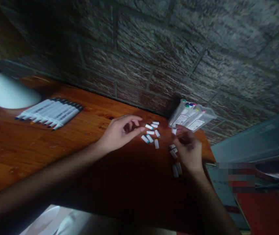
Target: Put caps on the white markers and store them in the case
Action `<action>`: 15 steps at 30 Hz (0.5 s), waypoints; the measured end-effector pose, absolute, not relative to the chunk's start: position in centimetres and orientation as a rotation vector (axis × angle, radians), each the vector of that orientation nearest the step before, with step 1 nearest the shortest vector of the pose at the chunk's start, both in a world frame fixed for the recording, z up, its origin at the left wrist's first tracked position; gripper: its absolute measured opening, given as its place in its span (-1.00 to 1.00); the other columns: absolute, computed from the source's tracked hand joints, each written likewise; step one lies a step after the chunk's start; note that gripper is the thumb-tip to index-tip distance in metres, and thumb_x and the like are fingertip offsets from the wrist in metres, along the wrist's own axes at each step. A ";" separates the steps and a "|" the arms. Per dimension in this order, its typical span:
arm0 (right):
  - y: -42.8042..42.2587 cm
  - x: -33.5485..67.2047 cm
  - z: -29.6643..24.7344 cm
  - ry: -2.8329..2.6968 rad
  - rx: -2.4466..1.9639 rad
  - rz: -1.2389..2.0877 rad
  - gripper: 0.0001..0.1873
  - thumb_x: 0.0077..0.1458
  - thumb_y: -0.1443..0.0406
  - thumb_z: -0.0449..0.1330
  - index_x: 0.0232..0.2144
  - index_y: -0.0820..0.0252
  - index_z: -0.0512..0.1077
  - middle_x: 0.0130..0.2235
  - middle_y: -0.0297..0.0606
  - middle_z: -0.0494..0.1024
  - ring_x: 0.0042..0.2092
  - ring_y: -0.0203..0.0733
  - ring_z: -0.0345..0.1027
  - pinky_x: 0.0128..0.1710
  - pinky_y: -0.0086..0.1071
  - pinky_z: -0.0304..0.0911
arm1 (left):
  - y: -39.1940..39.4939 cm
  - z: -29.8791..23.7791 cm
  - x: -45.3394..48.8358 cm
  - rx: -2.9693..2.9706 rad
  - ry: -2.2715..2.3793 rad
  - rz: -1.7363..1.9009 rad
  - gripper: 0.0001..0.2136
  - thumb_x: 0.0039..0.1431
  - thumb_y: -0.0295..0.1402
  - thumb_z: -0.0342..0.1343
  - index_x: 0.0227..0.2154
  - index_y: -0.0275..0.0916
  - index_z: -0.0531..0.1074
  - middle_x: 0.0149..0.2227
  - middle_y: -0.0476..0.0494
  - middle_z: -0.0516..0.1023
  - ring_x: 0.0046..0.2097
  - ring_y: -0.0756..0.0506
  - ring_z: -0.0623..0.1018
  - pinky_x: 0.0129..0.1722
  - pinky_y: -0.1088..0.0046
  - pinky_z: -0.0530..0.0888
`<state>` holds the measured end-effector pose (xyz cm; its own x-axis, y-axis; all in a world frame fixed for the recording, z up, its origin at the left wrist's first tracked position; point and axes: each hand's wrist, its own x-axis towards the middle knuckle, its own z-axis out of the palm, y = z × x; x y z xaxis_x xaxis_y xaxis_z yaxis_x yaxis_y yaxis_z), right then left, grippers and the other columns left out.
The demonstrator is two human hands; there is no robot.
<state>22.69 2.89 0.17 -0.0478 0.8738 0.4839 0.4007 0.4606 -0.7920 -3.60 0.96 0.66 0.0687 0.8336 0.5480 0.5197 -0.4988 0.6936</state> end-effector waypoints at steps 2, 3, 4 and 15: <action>3.9 23.8 -0.1 -1.542 -1.163 0.539 -0.68 0.05 0.25 0.30 -0.11 0.20 0.50 -0.39 -0.33 0.50 -0.43 -0.29 0.35 -0.40 -0.39 0.30 | 1.5 0.5 -4.1 2.059 1.461 1.312 -0.48 0.08 -0.03 0.25 0.01 -0.26 0.43 -0.22 -0.13 0.55 -0.38 -0.02 0.46 -0.38 0.48 0.41; 4.3 24.2 -0.2 -1.498 -1.181 0.541 -0.69 0.02 0.25 0.32 -0.15 0.22 0.51 -0.40 -0.34 0.49 -0.43 -0.29 0.35 -0.41 -0.39 0.29 | 1.7 0.4 -4.3 2.069 1.495 1.240 -0.40 0.03 0.02 0.26 0.05 -0.25 0.40 -0.18 -0.15 0.54 -0.36 -0.03 0.47 -0.37 0.46 0.42; 4.6 24.4 -0.2 -1.463 -1.194 0.557 -0.69 -0.01 0.25 0.34 -0.18 0.23 0.51 -0.42 -0.34 0.49 -0.44 -0.29 0.34 -0.42 -0.40 0.28 | 1.9 0.2 -4.5 2.072 1.518 1.160 -0.35 0.01 0.05 0.27 0.08 -0.25 0.38 -0.15 -0.16 0.53 -0.35 -0.04 0.48 -0.35 0.44 0.43; 6.8 30.6 2.6 -0.639 -1.077 0.699 -0.65 0.02 0.03 0.24 -0.47 0.14 0.26 -0.48 -0.47 0.40 -0.55 -0.46 0.17 -0.62 -0.59 0.05 | 2.3 -1.3 -4.4 2.200 1.564 0.726 -0.76 0.24 -0.15 0.07 -0.32 -0.20 0.51 -0.33 -0.08 0.60 -0.27 -0.09 0.56 -0.29 0.47 0.36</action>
<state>30.61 6.83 2.56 0.6235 0.7718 0.1250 -0.1937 0.3074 -0.9317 -4.37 2.27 -1.27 0.2618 0.9428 0.2066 0.7663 -0.3332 0.5494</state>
